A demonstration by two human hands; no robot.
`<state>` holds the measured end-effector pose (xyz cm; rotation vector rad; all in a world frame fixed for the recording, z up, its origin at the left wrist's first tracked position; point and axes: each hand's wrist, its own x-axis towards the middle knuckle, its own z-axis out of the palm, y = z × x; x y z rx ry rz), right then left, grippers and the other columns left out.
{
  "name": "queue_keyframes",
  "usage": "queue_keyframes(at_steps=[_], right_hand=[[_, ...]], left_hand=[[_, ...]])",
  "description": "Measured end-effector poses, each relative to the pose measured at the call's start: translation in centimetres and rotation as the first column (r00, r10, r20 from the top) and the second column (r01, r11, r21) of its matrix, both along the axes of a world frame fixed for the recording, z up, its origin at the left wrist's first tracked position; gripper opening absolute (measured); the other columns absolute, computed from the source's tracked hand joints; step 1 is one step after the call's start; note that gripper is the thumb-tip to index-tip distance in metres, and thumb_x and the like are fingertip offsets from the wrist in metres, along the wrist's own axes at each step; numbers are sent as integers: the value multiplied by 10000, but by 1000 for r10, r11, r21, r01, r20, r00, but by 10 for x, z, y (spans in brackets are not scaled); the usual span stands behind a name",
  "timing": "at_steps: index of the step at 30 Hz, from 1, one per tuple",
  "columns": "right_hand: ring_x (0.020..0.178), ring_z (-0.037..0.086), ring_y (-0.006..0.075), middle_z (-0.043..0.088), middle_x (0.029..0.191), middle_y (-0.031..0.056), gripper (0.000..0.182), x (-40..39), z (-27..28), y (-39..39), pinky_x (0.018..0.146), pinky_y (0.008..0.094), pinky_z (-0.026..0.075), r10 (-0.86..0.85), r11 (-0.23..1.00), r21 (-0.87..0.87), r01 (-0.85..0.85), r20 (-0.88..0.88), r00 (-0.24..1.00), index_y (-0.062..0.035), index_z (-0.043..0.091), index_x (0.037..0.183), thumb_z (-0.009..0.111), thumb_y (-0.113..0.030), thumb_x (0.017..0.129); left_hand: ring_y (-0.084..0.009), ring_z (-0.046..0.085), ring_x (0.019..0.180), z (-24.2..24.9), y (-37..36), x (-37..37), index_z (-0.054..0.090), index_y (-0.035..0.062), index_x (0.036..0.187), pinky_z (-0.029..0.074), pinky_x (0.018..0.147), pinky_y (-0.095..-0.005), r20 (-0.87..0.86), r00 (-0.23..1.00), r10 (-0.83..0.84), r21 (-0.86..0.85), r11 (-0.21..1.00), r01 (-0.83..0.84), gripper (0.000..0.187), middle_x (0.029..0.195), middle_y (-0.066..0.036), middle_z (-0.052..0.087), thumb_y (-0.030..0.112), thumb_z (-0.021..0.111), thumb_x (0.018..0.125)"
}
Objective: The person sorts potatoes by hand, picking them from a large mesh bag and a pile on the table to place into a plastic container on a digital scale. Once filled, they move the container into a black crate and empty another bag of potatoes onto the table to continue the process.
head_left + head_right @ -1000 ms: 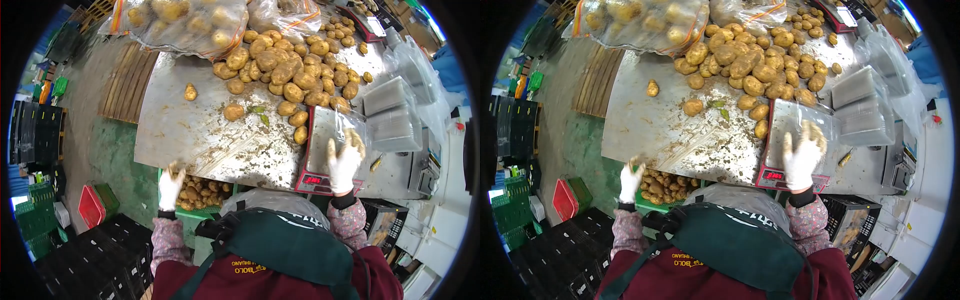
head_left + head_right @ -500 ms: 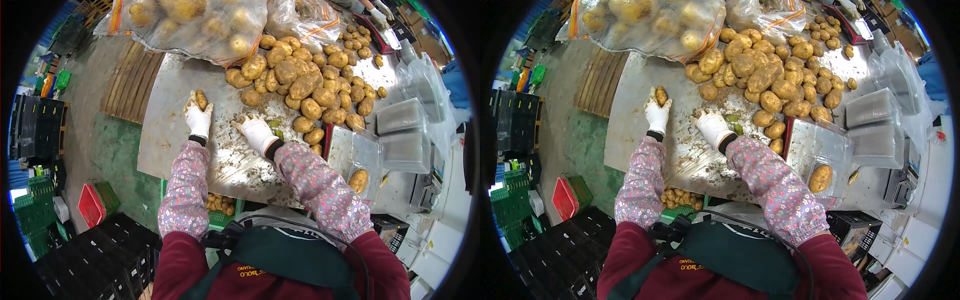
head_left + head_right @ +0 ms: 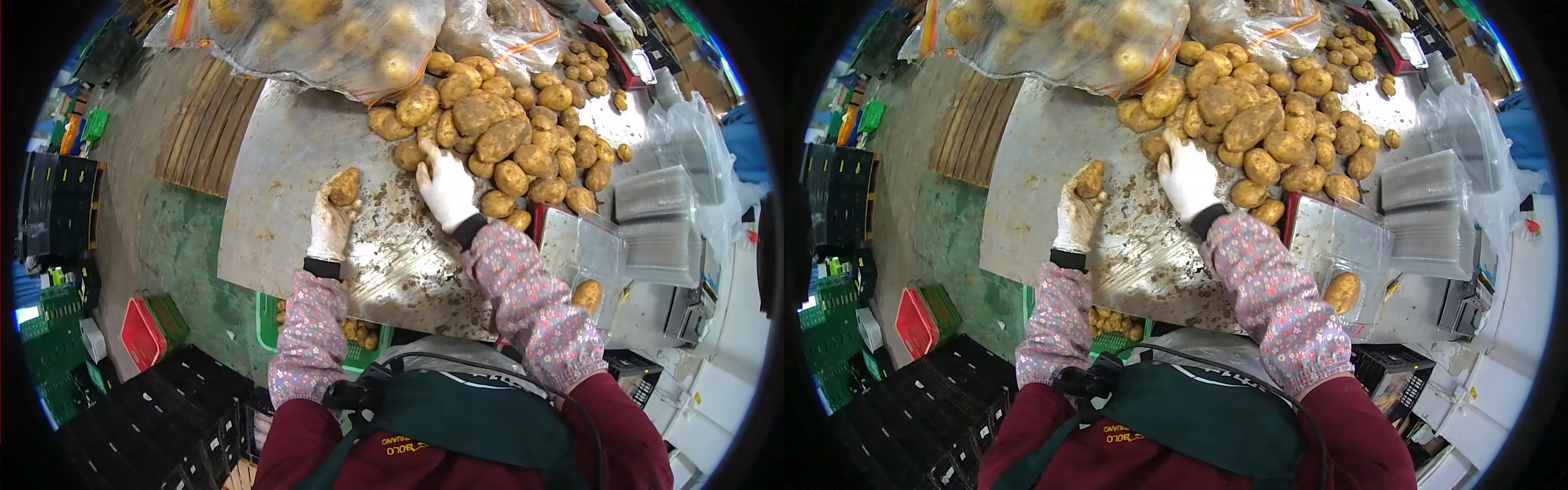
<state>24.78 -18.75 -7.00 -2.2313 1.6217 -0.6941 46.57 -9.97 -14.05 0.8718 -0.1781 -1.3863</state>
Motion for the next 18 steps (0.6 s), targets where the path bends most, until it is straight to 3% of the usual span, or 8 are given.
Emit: queue_keyframes(at_steps=[3,5,7,9,11,12,13,18], right_hand=[[955,644,364,612,1086,233,715,20,16,-22,808,439,530,90,971,239,-19,-290,953,-192,385,1464,685,-293,823],[984,646,355,620,1099,223,725,23,-4,-31,832,438,525,197,935,346,-78,-322,926,-208,381,1464,697,-291,817],[982,647,351,626,1107,211,720,21,-4,-31,848,435,517,186,943,321,-87,-292,938,-220,387,1457,704,-288,814],[991,642,362,631,1105,231,718,19,-11,-29,868,419,510,137,938,340,-72,-170,976,-223,405,1440,729,-298,805],[982,658,321,651,1093,195,694,12,-30,-23,880,390,508,94,899,397,-186,239,966,-177,418,1424,742,-271,818],[977,665,245,670,1080,142,668,19,-29,-19,865,356,520,27,852,435,-289,516,856,-115,471,1373,783,-243,796],[949,670,234,669,1060,136,564,19,-28,-8,818,344,556,-217,664,513,-545,829,516,-67,487,1342,736,-177,849],[861,682,340,648,1052,199,483,-8,-1,47,662,435,608,-877,139,444,-885,471,99,-68,504,1293,647,-334,917]], left_hand=[[-245,640,961,15,16,-21,567,71,1194,555,707,-327,297,949,104,-76,993,-84,341,1118,-93,652,312,464,976],[-253,636,990,29,25,-17,564,58,1178,560,799,-356,-225,974,-21,19,999,26,257,1137,-99,646,155,540,942],[-249,633,1007,29,39,-20,576,48,1162,552,822,-349,-163,986,-22,-11,1000,20,252,1145,-106,647,95,572,914],[-255,634,1011,30,56,-28,599,47,1137,543,839,-345,917,397,27,-72,993,99,242,1139,-107,652,127,589,910],[-258,634,981,43,65,-29,598,52,1160,534,838,-329,933,359,32,-63,995,76,297,1108,-90,654,235,566,928],[-249,631,951,42,66,-24,582,42,1185,534,829,-327,455,890,4,-18,1000,5,307,1079,-84,653,206,568,926],[-241,628,920,40,67,-21,567,33,1210,534,820,-326,-256,966,31,53,998,-18,321,1050,-77,652,177,569,924],[-164,603,797,64,87,-28,567,-17,1248,538,687,-290,-122,990,-67,-51,997,61,386,978,-65,623,141,517,899]])
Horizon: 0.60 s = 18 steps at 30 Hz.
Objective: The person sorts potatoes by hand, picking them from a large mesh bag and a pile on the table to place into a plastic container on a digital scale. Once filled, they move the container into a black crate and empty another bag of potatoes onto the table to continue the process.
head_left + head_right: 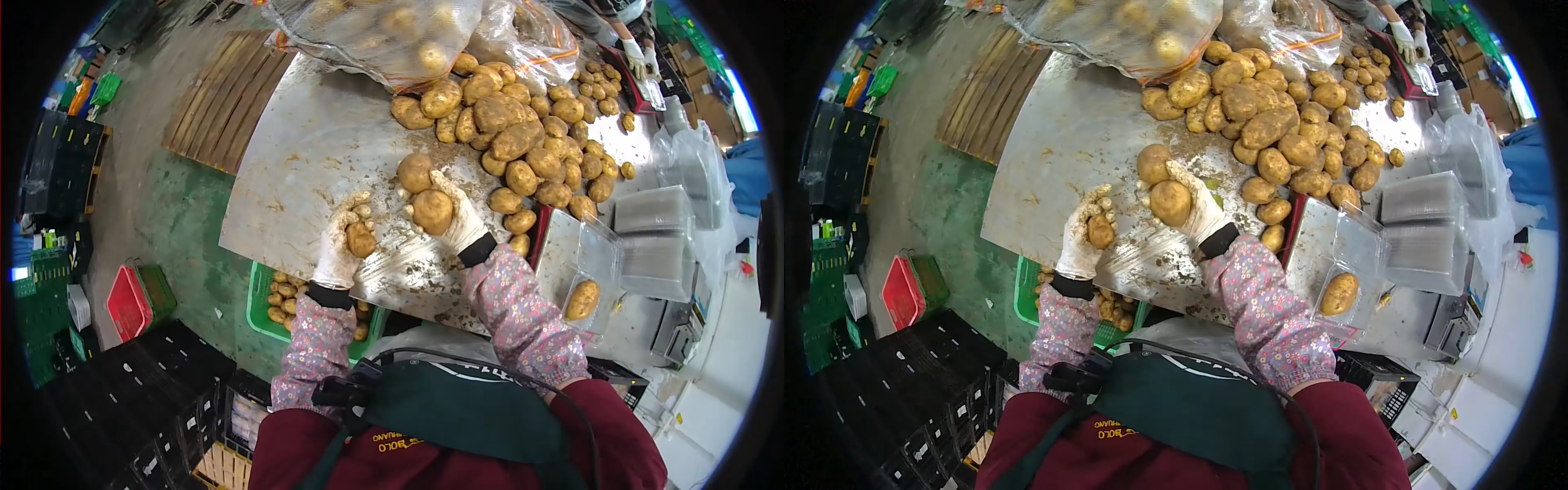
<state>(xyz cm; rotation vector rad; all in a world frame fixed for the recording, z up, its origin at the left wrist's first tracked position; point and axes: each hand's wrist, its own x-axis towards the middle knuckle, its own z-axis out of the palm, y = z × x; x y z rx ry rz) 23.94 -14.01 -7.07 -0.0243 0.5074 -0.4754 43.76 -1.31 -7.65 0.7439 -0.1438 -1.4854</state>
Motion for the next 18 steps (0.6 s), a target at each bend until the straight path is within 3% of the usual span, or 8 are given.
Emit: queue_keyframes(at_steps=[3,6,8,9,11,13,15,18], right_hand=[[868,680,358,638,1093,202,482,-12,6,18,662,429,607,28,998,43,-37,196,980,-58,513,1282,657,-326,908],[875,678,306,627,1163,179,518,-21,50,34,689,379,591,0,970,-238,-50,-205,979,-59,500,1330,688,-258,890],[1011,642,199,620,1220,150,596,-20,70,39,861,311,539,-157,693,-693,-201,-416,896,-66,476,1392,722,-183,862],[1011,642,199,620,1220,150,596,-23,74,44,861,311,539,-165,693,-694,-195,-416,894,-66,476,1392,722,-183,862],[1112,594,162,611,1258,128,634,-32,84,59,953,304,486,-389,321,-869,-375,-483,785,-57,471,1400,741,-199,845],[1129,619,272,618,1247,164,724,-42,103,72,950,357,495,-482,224,-820,-527,-563,671,-108,468,1414,793,-235,779],[1124,621,317,614,1237,193,741,-49,105,79,941,371,501,-593,99,-789,-607,-537,601,-122,467,1416,799,-234,764],[1115,625,256,621,1242,163,706,-69,108,83,923,355,504,-606,112,-816,-568,-508,611,-116,473,1411,786,-227,789]], left_hand=[[-141,604,791,28,-1,-11,561,-3,1270,531,662,-270,239,971,-2,80,997,-18,400,1042,-67,638,144,503,903],[-118,609,817,68,0,-22,562,19,1290,527,671,-255,275,961,-40,47,998,28,414,1081,-70,650,188,596,913],[-76,577,668,81,-6,-33,468,50,1395,534,634,-212,479,874,-79,54,997,60,542,1211,-103,585,159,650,896],[-76,577,668,86,-5,-39,468,50,1395,534,634,-212,480,873,-85,52,996,69,542,1211,-103,585,159,650,896],[-66,611,764,101,-1,-53,409,62,1450,541,694,-220,766,635,-103,-48,975,216,680,1230,-92,585,76,712,842],[-105,645,880,116,-4,-77,426,54,1445,543,774,-261,715,699,-18,-146,974,175,716,1224,-105,618,20,737,801],[-149,652,959,111,-9,-84,476,42,1408,530,849,-299,979,182,88,-139,946,294,642,1218,-129,645,75,737,822],[-172,659,945,116,-10,-96,578,8,1300,521,846,-322,990,128,60,-97,948,303,445,1105,-145,691,142,686,890]])
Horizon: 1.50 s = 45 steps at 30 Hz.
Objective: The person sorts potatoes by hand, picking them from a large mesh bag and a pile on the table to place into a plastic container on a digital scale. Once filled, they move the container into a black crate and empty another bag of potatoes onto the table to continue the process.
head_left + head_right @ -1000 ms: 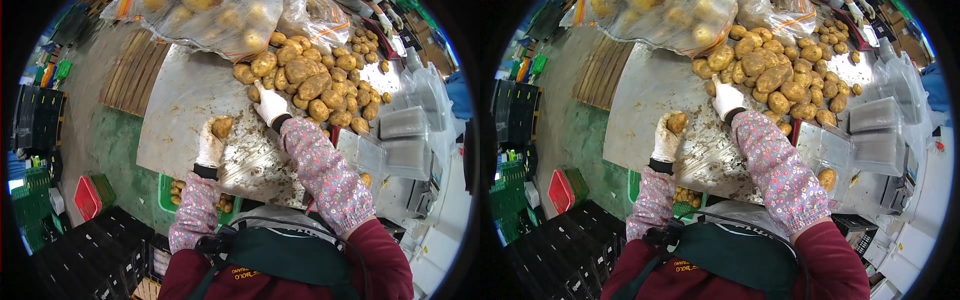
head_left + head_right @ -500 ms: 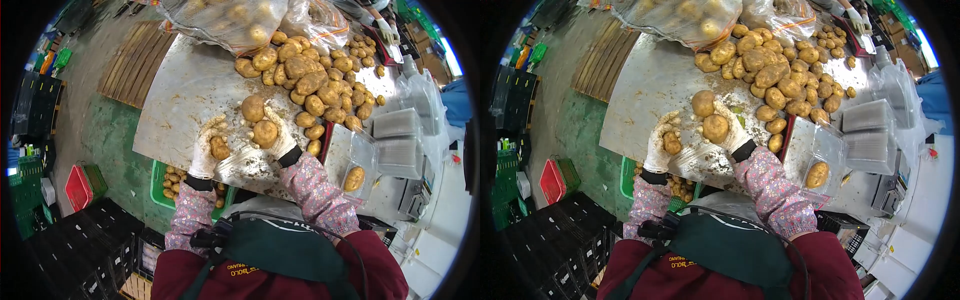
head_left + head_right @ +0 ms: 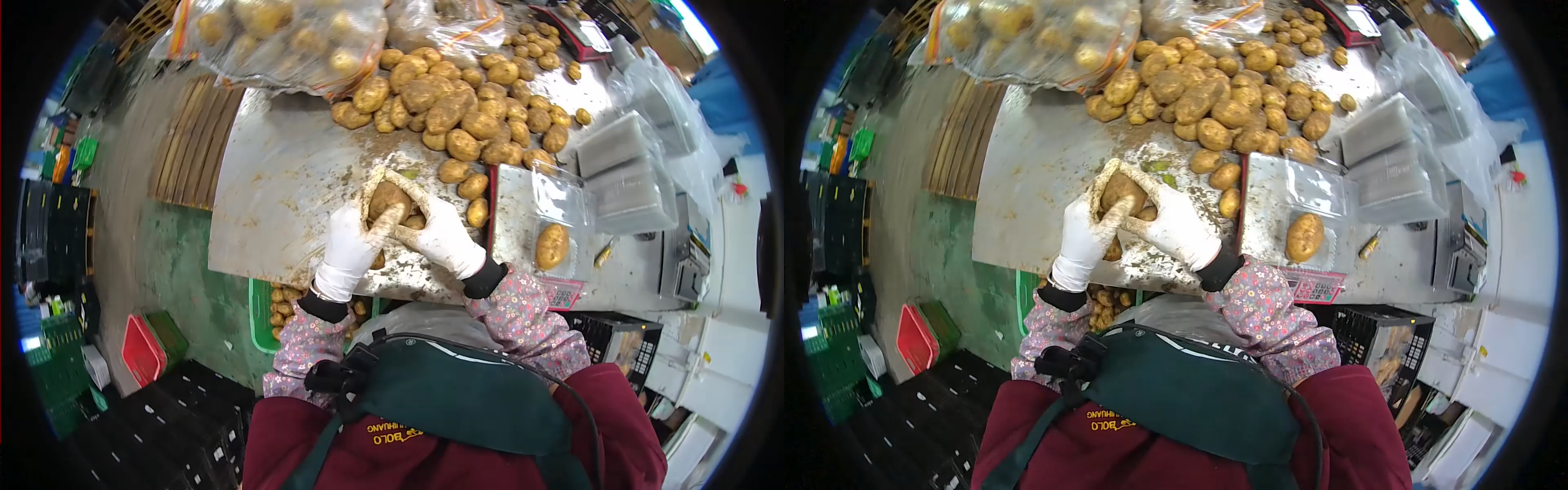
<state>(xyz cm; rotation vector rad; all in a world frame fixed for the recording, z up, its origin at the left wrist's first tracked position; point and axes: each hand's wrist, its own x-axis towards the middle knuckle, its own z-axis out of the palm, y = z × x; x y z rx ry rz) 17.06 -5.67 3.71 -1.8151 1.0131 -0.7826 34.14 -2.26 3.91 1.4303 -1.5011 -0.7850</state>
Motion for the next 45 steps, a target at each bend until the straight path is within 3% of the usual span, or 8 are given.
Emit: queue_keyframes(at_steps=[6,9,19,21,27,31,33,45], right_hand=[[1075,615,173,601,1268,110,596,-45,15,8,900,305,519,-183,774,606,-182,490,852,-38,456,1402,709,-196,885],[897,640,284,614,1180,157,644,-78,-16,9,757,433,564,-576,261,389,-884,797,181,-61,426,1391,567,-496,938],[1218,537,217,538,1338,133,512,-109,-3,15,1050,443,450,-571,642,636,-429,769,286,-123,392,1396,454,-429,991],[1246,515,254,516,1364,142,550,-114,2,17,1060,458,437,-560,573,309,-759,824,-87,-102,400,1402,436,-464,989],[1058,615,316,560,1299,185,605,-143,-6,18,804,473,557,-739,481,462,-745,671,-61,-68,448,1386,459,-507,970],[1033,644,258,642,1154,151,484,-193,21,37,839,394,556,-705,675,708,206,538,463,17,499,1327,582,-288,961],[977,643,188,648,1149,119,436,-214,31,43,867,319,524,-756,653,236,720,269,597,3,572,1261,699,-199,896],[1172,524,370,570,1238,239,689,-262,-22,73,1037,441,365,-929,370,-525,767,-182,324,20,508,1321,774,-300,771]], left_hand=[[-92,582,575,-24,-15,-11,692,-13,1031,440,504,-265,-362,930,62,192,981,9,268,770,-80,710,218,563,990],[-88,586,643,-13,-14,-29,672,-40,1131,457,555,-220,-611,788,82,239,967,85,326,878,-73,707,218,514,1010],[-80,559,614,-14,-15,-58,644,-39,1173,446,534,-215,-656,754,36,314,921,229,378,895,-82,703,259,465,1025],[-82,564,613,-9,-17,-66,640,-33,1181,449,533,-214,-688,721,81,359,902,241,376,895,-78,704,263,472,1022],[-73,543,560,-22,-18,-85,672,6,1152,436,515,-212,-673,738,46,353,897,266,323,883,-72,715,236,498,1007],[-68,527,546,-23,-15,-95,683,8,1127,418,498,-218,-672,735,88,403,876,263,293,858,-57,711,217,527,993],[-67,528,546,-24,-13,-95,683,9,1129,415,494,-221,-661,746,78,412,869,274,298,854,-53,709,224,529,993],[-92,573,609,-16,-21,-113,668,-10,1130,465,554,-229,-663,746,59,428,847,314,314,863,-70,698,236,522,999]])
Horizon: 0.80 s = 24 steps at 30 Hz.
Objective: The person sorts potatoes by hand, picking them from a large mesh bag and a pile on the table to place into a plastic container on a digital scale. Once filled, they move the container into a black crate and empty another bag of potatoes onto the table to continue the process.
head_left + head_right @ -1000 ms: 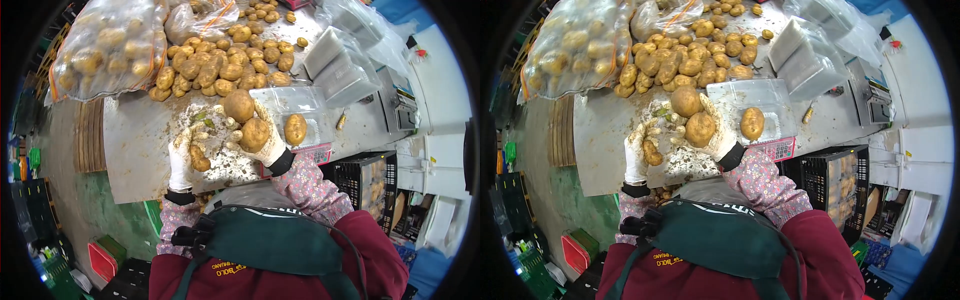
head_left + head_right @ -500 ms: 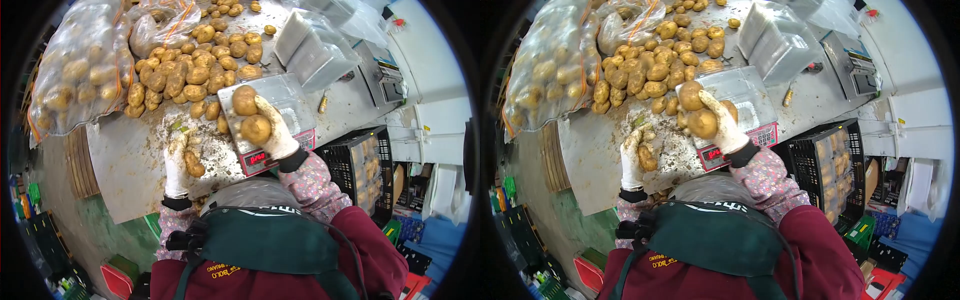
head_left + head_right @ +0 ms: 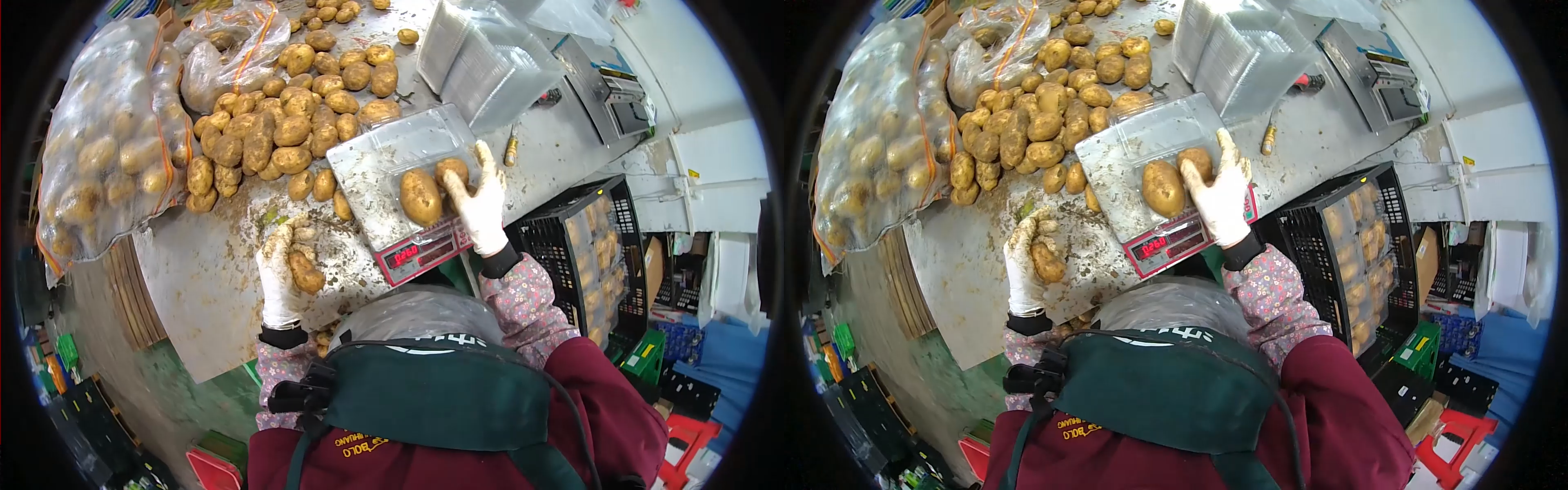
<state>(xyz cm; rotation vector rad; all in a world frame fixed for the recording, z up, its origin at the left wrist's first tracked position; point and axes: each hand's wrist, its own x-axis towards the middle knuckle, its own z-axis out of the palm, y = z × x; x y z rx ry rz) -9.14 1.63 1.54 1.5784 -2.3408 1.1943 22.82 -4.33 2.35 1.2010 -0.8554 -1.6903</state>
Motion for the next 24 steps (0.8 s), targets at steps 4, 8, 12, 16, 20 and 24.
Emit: queue_keyframes(at_steps=[4,8,12,16,20,24], right_hand=[[1178,561,298,595,1256,200,484,-15,14,6,1029,382,415,35,981,-191,37,360,932,22,541,1302,697,-106,862],[1121,594,255,649,1174,161,343,-33,21,20,996,357,434,49,985,-170,16,371,928,-6,618,1217,663,-75,884],[1081,605,228,667,1140,135,302,-44,15,32,955,337,454,26,989,-145,39,420,907,-29,647,1193,648,-87,897],[1036,621,203,687,1095,116,269,-50,7,41,915,321,471,-26,996,-65,57,405,914,-42,670,1163,637,-92,901],[1017,629,196,693,1075,112,258,-48,7,40,914,315,471,-36,998,-36,53,364,931,-37,675,1149,635,-93,900],[971,644,202,701,1041,115,249,-54,3,38,874,321,487,-53,996,-45,74,358,932,-35,678,1138,632,-115,907]], left_hand=[[-102,600,696,-8,-3,9,652,-14,1145,485,580,-237,-140,987,74,9,997,-74,325,932,-70,699,241,509,1004],[-94,606,783,-17,12,34,636,1,1181,494,630,-225,-209,950,233,69,972,-223,352,1002,-66,693,273,489,1012],[-77,552,698,-41,33,104,646,20,1174,453,595,-197,-8,999,-45,254,966,46,349,860,8,634,294,524,996],[-72,524,676,-57,74,161,669,16,1127,432,578,-196,86,996,-1,306,952,-25,323,805,27,600,278,554,979],[-106,560,665,-96,117,219,688,7,1068,470,589,-259,427,890,-160,323,946,15,277,813,-18,640,241,596,951],[-151,621,674,-113,137,239,692,-40,979,511,631,-284,990,-28,-138,134,863,488,198,784,-69,682,139,639,912]])
